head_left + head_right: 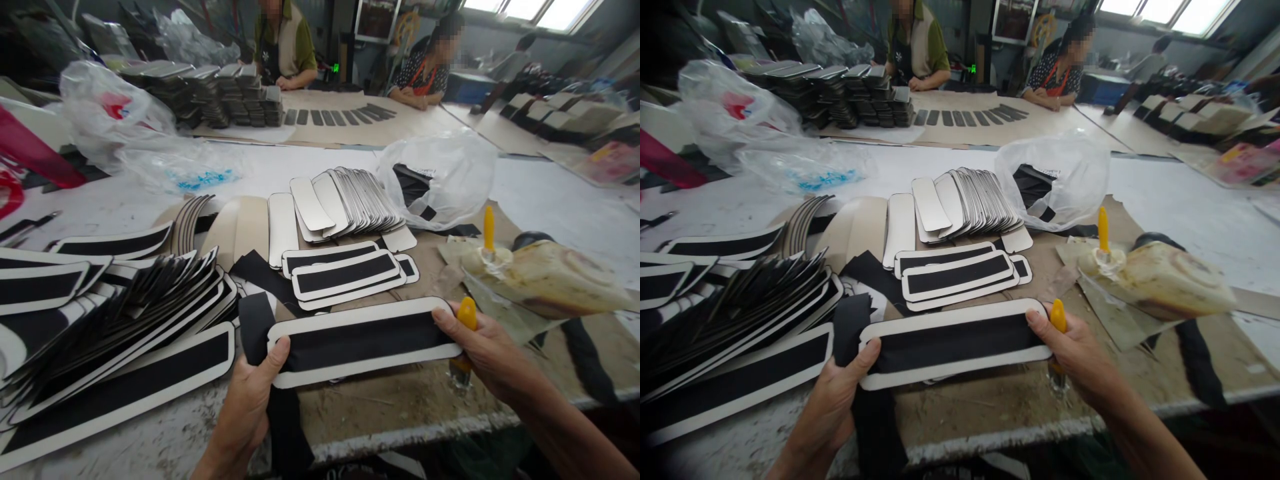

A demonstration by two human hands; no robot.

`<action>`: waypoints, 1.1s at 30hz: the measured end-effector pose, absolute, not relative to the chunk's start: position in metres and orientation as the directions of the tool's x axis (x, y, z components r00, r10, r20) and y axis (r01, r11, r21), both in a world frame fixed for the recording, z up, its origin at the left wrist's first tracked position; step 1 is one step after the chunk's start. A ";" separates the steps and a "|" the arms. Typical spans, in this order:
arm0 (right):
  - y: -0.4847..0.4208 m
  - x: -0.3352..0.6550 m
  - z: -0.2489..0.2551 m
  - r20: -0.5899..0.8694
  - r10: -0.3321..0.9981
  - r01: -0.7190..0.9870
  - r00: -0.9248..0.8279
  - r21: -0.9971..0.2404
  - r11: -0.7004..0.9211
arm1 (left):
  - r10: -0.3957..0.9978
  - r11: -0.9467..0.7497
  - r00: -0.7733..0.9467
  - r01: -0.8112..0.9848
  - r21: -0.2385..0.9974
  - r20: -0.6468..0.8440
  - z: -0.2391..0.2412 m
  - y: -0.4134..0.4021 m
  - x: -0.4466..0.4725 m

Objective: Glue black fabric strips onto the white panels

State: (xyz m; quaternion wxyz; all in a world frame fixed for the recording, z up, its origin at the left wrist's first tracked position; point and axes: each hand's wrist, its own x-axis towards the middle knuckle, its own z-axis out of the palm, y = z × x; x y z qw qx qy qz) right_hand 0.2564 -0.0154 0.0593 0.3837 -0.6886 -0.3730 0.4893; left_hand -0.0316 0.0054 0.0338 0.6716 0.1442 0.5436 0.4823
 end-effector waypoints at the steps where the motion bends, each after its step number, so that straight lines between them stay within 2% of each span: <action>1: -0.016 0.256 0.060 -0.426 0.875 0.043 0.231 -0.894 -0.446 | 0.764 0.546 -0.008 -0.524 0.653 -0.645 0.035 0.005 -0.031; 4: -0.015 0.253 0.062 -0.516 0.833 -0.172 0.201 -0.855 -0.488 | 0.634 0.668 0.100 -0.570 0.478 -0.767 0.036 0.005 -0.029; 6: -0.015 0.253 0.063 -0.533 0.821 -0.224 0.204 -0.842 -0.491 | 0.621 0.679 0.115 -0.573 0.459 -0.775 0.036 0.005 -0.025; 11: -0.017 0.259 0.056 -0.539 0.801 -0.132 0.260 -0.842 -0.523 | 0.750 0.564 0.008 -0.530 0.634 -0.661 0.033 0.004 -0.021; 16: -0.021 0.270 0.043 -0.506 0.800 0.018 0.324 -0.842 -0.540 | 0.799 0.543 -0.029 -0.395 0.741 -0.601 0.027 0.000 -0.024; 21: -0.023 0.270 0.041 -0.441 0.842 0.118 0.311 -0.861 -0.494 | 0.870 0.433 -0.139 -0.244 0.868 -0.473 0.027 0.001 -0.024; 23: -0.023 0.266 0.042 -0.439 0.857 0.102 0.272 -0.872 -0.479 | 0.854 0.456 -0.138 -0.266 0.849 -0.502 0.028 0.002 -0.024; 28: -0.024 0.261 0.046 -0.507 0.831 -0.058 0.229 -0.859 -0.508 | 0.743 0.617 0.024 -0.410 0.672 -0.668 0.028 0.005 -0.028; 33: -0.017 0.259 0.053 -0.511 0.840 -0.118 0.180 -0.859 -0.498 | 0.703 0.651 0.003 -0.407 0.641 -0.712 0.032 0.012 -0.026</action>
